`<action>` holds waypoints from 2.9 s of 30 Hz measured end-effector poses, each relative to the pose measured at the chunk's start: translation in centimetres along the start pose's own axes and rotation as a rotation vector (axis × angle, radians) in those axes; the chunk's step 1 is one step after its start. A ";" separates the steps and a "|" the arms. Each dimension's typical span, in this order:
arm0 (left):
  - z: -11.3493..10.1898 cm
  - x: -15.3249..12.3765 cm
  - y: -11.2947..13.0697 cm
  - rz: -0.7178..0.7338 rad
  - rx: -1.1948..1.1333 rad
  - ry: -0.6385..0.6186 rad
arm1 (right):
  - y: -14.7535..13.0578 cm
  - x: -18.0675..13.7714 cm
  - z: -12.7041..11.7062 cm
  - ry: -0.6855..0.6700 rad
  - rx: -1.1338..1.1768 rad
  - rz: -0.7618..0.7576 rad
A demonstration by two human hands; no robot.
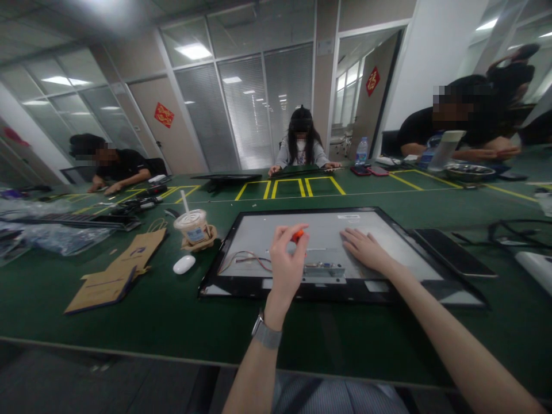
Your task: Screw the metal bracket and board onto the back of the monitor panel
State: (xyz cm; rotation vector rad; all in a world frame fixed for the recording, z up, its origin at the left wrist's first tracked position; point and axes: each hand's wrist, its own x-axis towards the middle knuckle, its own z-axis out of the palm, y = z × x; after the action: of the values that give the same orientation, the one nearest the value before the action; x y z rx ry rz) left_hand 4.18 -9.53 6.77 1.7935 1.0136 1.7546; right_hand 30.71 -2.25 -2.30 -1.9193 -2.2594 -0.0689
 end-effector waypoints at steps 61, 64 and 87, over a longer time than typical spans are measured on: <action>-0.1 0.0 0.0 -0.020 -0.010 0.001 | 0.2 0.0 0.5 0.010 -0.013 0.009; -0.2 -0.1 -0.1 -0.030 -0.010 0.000 | 0.2 0.0 0.5 0.012 -0.011 0.010; 0.1 -0.3 -0.3 -0.001 0.060 0.181 | 0.0 -0.3 0.0 0.012 0.059 0.028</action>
State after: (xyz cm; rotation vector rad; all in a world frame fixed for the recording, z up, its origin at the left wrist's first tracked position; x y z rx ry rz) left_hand 4.21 -9.58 6.36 1.6920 1.1495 1.9331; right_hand 30.77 -2.54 -2.32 -1.9156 -2.2012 -0.0098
